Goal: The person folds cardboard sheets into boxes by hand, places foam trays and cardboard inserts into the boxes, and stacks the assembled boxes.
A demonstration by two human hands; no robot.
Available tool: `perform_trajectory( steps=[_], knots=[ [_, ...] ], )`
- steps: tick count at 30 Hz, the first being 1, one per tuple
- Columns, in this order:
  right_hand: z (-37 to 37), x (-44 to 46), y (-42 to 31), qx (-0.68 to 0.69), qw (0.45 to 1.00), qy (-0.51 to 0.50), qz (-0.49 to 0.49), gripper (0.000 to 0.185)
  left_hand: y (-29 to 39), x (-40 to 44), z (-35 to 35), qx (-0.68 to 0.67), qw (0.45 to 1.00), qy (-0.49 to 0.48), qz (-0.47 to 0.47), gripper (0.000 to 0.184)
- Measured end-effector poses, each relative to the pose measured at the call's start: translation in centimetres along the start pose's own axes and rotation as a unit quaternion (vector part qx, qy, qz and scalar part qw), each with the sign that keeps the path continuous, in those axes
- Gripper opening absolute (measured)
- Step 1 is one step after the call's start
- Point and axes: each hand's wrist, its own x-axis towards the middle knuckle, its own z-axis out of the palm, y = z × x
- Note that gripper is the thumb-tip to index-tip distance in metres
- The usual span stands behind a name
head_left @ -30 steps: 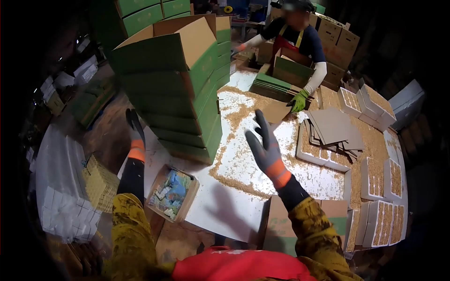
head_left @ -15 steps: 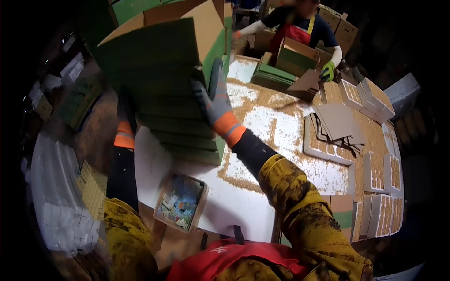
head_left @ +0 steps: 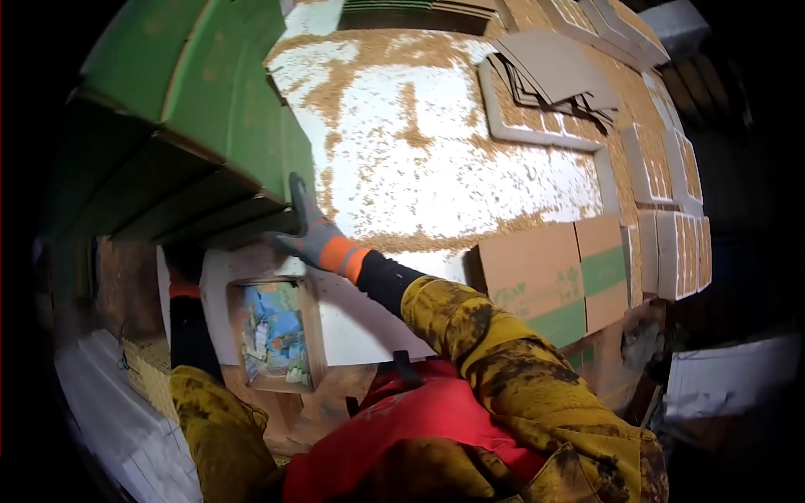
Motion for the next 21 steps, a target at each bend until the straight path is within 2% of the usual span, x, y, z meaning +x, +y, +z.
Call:
perform_trajectory(
  steps=[3,5,7,10,11,12,13,14,15,17,18,21],
  knots=[
    [-1.4,-1.8,-0.5,0.019,0.998,0.004,0.058,0.103,0.9,-1.2,0.3,0.018,1.000,-0.002,0.003,0.051],
    [-2.8,-3.3,0.2,-0.025,0.999,0.036,0.014,0.100,2.3,-2.2,0.2,0.001,1.000,0.007,0.008,0.051],
    [-5.6,-5.7,0.0,0.018,0.998,0.037,0.056,0.095,4.7,-4.2,0.1,-0.040,0.999,0.014,0.007,0.051],
    [-10.0,-8.9,1.8,0.044,0.992,0.085,0.077,0.073,10.4,-8.6,0.3,-0.154,0.988,0.006,0.000,0.050],
    [-11.7,-9.8,1.6,-0.038,0.989,0.103,0.102,0.066,12.7,-10.2,0.5,-0.199,0.980,-0.004,-0.008,0.050],
    [-13.6,-10.9,2.9,-0.039,0.986,0.111,0.120,0.056,15.2,-11.8,0.9,-0.245,0.969,-0.016,-0.017,0.050],
    [-14.8,-12.1,3.8,-0.031,0.987,0.149,0.059,0.047,17.4,-13.3,1.2,-0.290,0.956,-0.029,-0.031,0.050],
    [-16.3,-12.8,3.0,-0.039,0.980,0.156,0.116,0.043,19.6,-14.6,1.6,-0.333,0.941,-0.043,-0.048,0.050],
    [-18.4,-14.2,5.6,-0.048,0.982,0.171,0.070,0.042,21.7,-15.8,1.9,-0.371,0.925,-0.056,-0.065,0.050],
    [-19.6,-15.7,5.8,0.010,0.975,0.210,0.066,0.040,24.4,-18.0,2.4,-0.433,0.893,-0.076,-0.098,0.049],
    [-19.7,-16.1,3.5,0.073,0.963,0.235,0.107,0.040,25.1,-19.1,2.4,-0.458,0.878,-0.083,-0.110,0.049],
    [-21.0,-18.0,3.6,0.086,0.955,0.259,0.116,0.040,26.6,-21.7,2.4,-0.504,0.848,-0.094,-0.132,0.049]
  ],
)
